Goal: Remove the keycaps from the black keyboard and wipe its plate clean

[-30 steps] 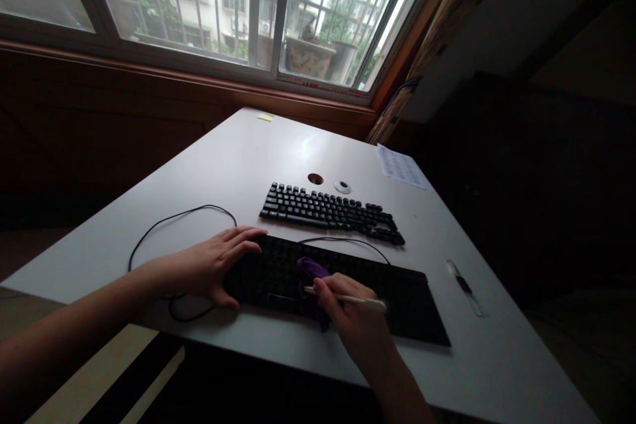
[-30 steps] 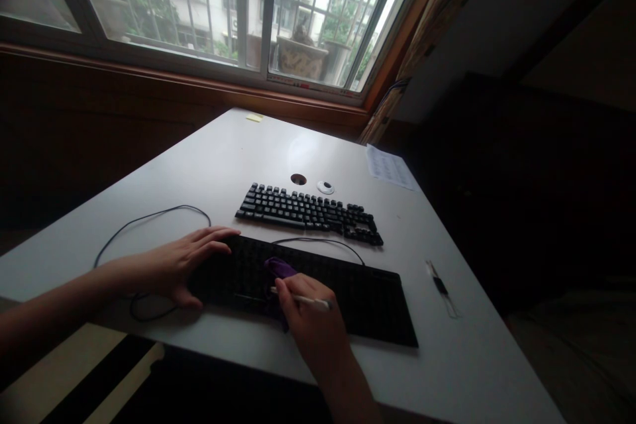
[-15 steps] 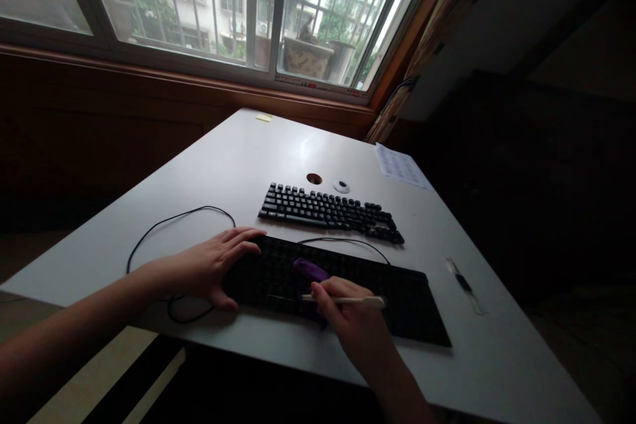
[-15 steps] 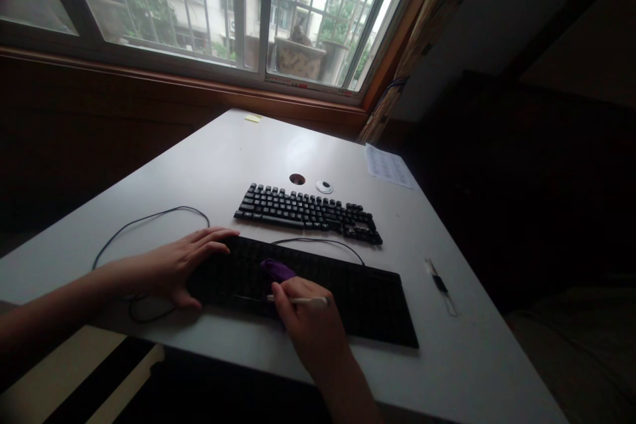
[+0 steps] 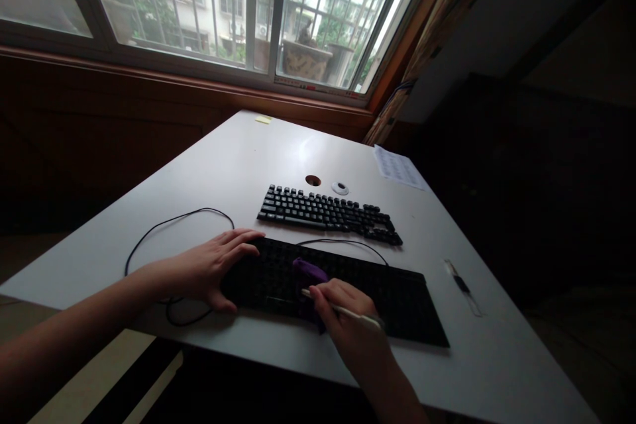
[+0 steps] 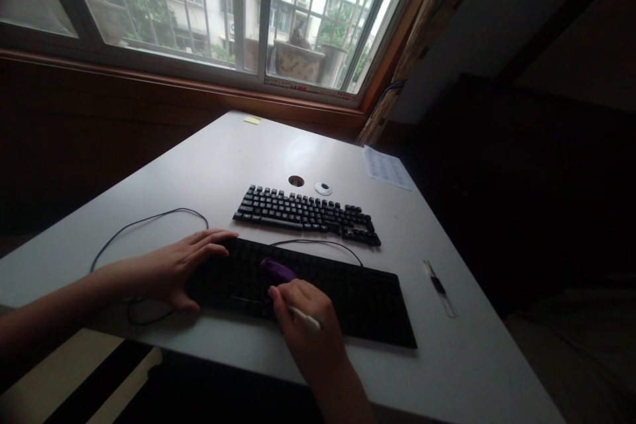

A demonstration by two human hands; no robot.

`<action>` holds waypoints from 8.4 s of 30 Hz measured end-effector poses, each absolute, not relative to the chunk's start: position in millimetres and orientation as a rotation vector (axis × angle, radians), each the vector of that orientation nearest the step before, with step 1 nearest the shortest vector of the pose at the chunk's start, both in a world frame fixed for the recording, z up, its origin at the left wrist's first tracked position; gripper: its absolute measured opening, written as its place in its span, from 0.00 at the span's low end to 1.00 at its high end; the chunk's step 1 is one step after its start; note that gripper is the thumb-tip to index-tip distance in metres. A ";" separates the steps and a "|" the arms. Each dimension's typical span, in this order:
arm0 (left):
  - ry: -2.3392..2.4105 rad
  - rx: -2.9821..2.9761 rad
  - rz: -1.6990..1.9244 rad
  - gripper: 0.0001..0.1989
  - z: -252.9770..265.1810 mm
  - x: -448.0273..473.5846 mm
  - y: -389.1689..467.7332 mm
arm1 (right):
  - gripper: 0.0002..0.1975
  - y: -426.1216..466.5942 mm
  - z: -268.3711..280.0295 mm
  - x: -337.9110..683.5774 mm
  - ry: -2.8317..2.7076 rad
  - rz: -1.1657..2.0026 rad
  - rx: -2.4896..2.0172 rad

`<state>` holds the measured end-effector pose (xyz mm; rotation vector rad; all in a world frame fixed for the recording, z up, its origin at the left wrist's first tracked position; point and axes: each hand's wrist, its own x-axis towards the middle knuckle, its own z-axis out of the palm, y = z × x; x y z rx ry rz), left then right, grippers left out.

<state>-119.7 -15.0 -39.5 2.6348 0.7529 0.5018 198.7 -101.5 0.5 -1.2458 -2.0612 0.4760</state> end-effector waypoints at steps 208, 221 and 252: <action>0.766 2.660 0.461 0.49 -36.9 -118.5 -15.0 | 0.12 -125.8 -1.2 219.8 -2.162 0.473 -1.350; 0.776 2.651 0.458 0.49 -39.1 -120.1 -14.7 | 0.09 -125.1 5.9 230.8 -2.030 0.402 -1.320; 0.756 2.660 0.479 0.49 -37.4 -119.0 -15.0 | 0.14 -122.6 9.6 239.7 -2.206 0.452 -1.398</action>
